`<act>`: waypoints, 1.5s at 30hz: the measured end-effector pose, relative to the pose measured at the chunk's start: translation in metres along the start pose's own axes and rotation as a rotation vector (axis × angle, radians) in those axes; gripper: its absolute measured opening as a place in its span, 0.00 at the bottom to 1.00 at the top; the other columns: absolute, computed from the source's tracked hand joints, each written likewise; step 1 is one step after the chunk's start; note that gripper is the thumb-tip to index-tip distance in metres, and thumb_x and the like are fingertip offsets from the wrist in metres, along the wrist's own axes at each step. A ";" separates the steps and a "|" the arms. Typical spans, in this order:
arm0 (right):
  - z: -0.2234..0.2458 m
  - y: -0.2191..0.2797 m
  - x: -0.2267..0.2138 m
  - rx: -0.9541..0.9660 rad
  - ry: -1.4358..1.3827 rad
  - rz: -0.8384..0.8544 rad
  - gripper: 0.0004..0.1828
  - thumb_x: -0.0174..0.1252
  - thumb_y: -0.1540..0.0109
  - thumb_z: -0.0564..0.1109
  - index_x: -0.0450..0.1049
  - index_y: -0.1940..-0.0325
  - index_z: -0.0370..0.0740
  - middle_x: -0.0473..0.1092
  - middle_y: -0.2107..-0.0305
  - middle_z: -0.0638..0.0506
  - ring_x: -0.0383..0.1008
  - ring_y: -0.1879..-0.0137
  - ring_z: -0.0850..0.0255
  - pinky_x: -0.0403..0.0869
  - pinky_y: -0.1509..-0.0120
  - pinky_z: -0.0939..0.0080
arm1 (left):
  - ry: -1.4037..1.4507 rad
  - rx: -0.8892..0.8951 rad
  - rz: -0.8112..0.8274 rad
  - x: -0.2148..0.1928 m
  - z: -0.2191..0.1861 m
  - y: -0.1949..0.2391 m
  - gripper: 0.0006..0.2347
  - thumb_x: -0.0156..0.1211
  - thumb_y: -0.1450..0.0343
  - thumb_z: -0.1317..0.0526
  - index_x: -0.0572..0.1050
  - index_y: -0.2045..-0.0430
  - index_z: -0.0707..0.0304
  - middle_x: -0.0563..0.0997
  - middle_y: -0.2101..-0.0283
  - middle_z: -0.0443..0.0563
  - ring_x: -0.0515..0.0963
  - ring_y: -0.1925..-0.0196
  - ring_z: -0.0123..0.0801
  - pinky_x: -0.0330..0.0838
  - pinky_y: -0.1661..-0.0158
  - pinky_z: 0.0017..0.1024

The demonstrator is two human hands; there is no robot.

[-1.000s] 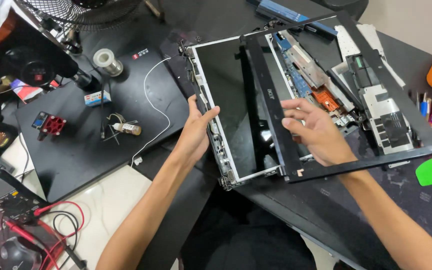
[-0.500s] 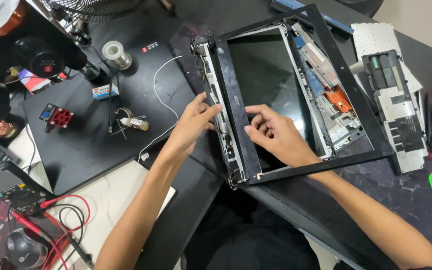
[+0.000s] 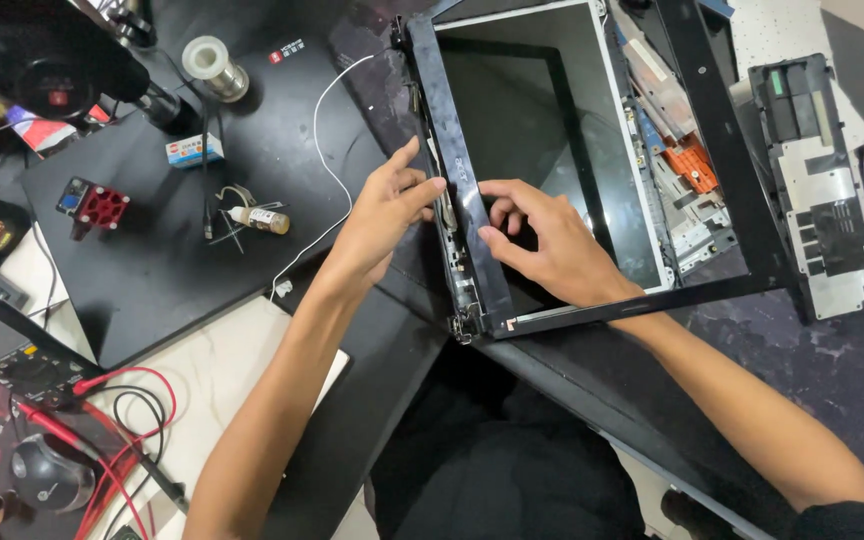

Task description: The person assembles a laptop screen by first placing the LCD panel into the bezel, then using a screwdriver to secure screws along the edges. They attach the top plastic cover, aligning it with the frame and pressing it into place. The person then installs the stand and adjusts the screen position.

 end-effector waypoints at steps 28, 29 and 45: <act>-0.036 0.104 -0.171 0.245 0.729 -0.446 0.21 0.61 0.37 0.36 0.71 0.39 0.33 0.72 0.58 0.36 0.75 0.60 0.41 0.73 0.56 0.46 | 0.103 0.008 -0.070 -0.009 -0.027 0.003 0.21 0.54 0.23 0.68 0.66 0.34 0.80 0.79 0.58 0.50 0.75 0.60 0.24 0.70 0.55 0.23; -0.034 0.100 -0.164 0.227 0.710 -0.459 0.20 0.61 0.37 0.38 0.72 0.40 0.35 0.72 0.58 0.37 0.75 0.59 0.40 0.73 0.56 0.46 | 0.084 -0.014 -0.073 -0.005 -0.032 0.006 0.20 0.53 0.24 0.66 0.67 0.36 0.78 0.79 0.57 0.49 0.76 0.58 0.24 0.70 0.53 0.23; -0.008 0.059 -0.095 0.009 0.981 -0.404 0.20 0.64 0.40 0.42 0.77 0.43 0.38 0.72 0.51 0.41 0.77 0.51 0.45 0.77 0.52 0.50 | 0.016 -0.078 -0.092 -0.021 -0.030 0.011 0.26 0.50 0.24 0.52 0.65 0.35 0.75 0.80 0.47 0.53 0.78 0.45 0.31 0.68 0.41 0.31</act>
Point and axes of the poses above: each hand's wrist, its own y-axis away from the middle knuckle, its own x-axis out of the palm, z = x × y, the point moved 8 cm from there along -y, towards the middle knuckle
